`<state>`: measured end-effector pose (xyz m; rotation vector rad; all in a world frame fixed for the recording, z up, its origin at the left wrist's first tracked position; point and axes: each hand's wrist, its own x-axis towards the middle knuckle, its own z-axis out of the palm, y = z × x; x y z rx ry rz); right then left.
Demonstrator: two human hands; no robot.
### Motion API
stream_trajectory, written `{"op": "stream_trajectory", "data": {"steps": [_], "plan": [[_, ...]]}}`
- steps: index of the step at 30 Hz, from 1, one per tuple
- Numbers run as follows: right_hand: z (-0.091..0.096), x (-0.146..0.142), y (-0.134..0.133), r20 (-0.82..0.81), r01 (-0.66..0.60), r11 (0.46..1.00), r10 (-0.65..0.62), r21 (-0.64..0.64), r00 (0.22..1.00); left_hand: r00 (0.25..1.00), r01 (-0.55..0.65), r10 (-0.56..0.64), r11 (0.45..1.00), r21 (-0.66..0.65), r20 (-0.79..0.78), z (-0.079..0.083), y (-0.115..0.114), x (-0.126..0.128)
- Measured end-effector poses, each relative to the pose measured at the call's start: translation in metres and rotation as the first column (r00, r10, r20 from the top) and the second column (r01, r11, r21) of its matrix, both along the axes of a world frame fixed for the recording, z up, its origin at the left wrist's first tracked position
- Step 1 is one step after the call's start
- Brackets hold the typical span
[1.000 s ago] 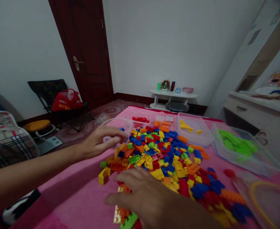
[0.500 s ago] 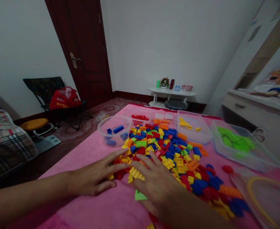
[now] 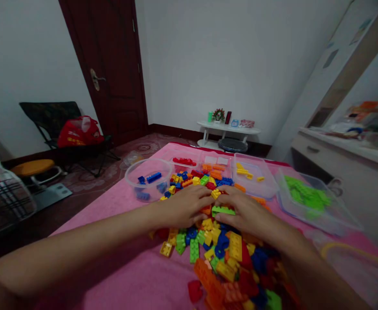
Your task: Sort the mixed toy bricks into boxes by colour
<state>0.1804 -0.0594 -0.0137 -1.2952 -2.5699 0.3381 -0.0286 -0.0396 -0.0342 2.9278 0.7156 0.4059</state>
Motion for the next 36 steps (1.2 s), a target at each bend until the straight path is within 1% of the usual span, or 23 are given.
{"op": "stream_trajectory", "data": {"steps": [3,5,7,9,13,14,16,19,21,23,24,26,28,30,32,34,36], "plan": [[0.017,0.011,0.015,0.019,-0.027,0.992,0.030,-0.122,0.999,0.995,0.040,-0.055,0.983,-0.177,-0.080,0.015,0.023,0.022],[0.026,0.017,0.022,0.008,-0.046,0.974,0.049,-0.223,0.999,0.988,0.019,-0.061,0.961,-0.275,-0.144,0.023,0.035,0.030],[0.030,0.021,0.027,-0.031,-0.037,0.960,0.029,-0.276,0.999,0.982,-0.024,-0.038,0.944,-0.329,-0.183,0.026,0.042,0.033],[0.028,0.024,0.029,-0.077,0.011,0.969,-0.031,-0.246,0.997,0.986,-0.037,-0.020,0.940,-0.339,-0.163,0.025,0.045,0.032],[0.025,0.025,0.023,-0.098,0.127,0.988,-0.135,-0.084,0.986,1.000,0.002,0.002,0.963,-0.269,0.012,0.021,0.043,0.023],[0.027,0.025,0.020,-0.090,0.146,0.988,-0.150,-0.054,0.985,0.999,-0.009,0.022,0.969,-0.249,0.049,0.022,0.042,0.020],[0.033,0.023,0.013,-0.069,0.171,0.985,-0.172,-0.020,0.983,0.993,-0.073,0.092,0.968,-0.239,0.069,0.028,0.041,0.012],[0.039,0.018,0.001,0.005,0.169,0.984,-0.169,-0.048,0.986,0.980,-0.196,0.200,0.930,-0.312,-0.019,0.041,0.041,-0.003],[0.039,0.011,-0.006,0.077,0.138,0.984,-0.129,-0.115,0.989,0.966,-0.258,0.241,0.897,-0.358,-0.092,0.048,0.042,-0.014],[0.037,0.001,-0.013,0.159,0.108,0.979,-0.081,-0.171,0.984,0.951,-0.307,0.268,0.877,-0.369,-0.154,0.051,0.042,-0.022],[0.035,-0.005,-0.016,0.203,0.112,0.980,-0.077,-0.167,0.976,0.941,-0.333,0.280,0.868,-0.367,-0.191,0.050,0.042,-0.025],[0.032,-0.015,-0.020,0.285,0.156,0.982,-0.121,-0.105,0.951,0.917,-0.378,0.289,0.852,-0.363,-0.275,0.045,0.043,-0.027],[0.029,-0.023,-0.022,0.339,0.202,0.979,-0.178,-0.036,0.924,0.903,-0.387,0.259,0.838,-0.385,-0.344,0.039,0.043,-0.025],[0.025,-0.028,-0.022,0.378,0.217,0.976,-0.199,-0.005,0.904,0.897,-0.379,0.217,0.825,-0.419,-0.384,0.032,0.041,-0.019],[0.021,-0.031,-0.022,0.423,0.224,0.974,-0.213,0.024,0.881,0.896,-0.364,0.196,0.838,-0.406,-0.398,0.029,0.038,-0.013],[0.016,-0.032,-0.021,0.471,0.230,0.972,-0.227,0.051,0.853,0.894,-0.346,0.205,0.880,-0.324,-0.398,0.030,0.033,-0.007],[0.014,-0.032,-0.020,0.492,0.221,0.974,-0.219,0.056,0.843,0.892,-0.322,0.213,0.918,-0.231,-0.398,0.032,0.028,-0.003]]}}
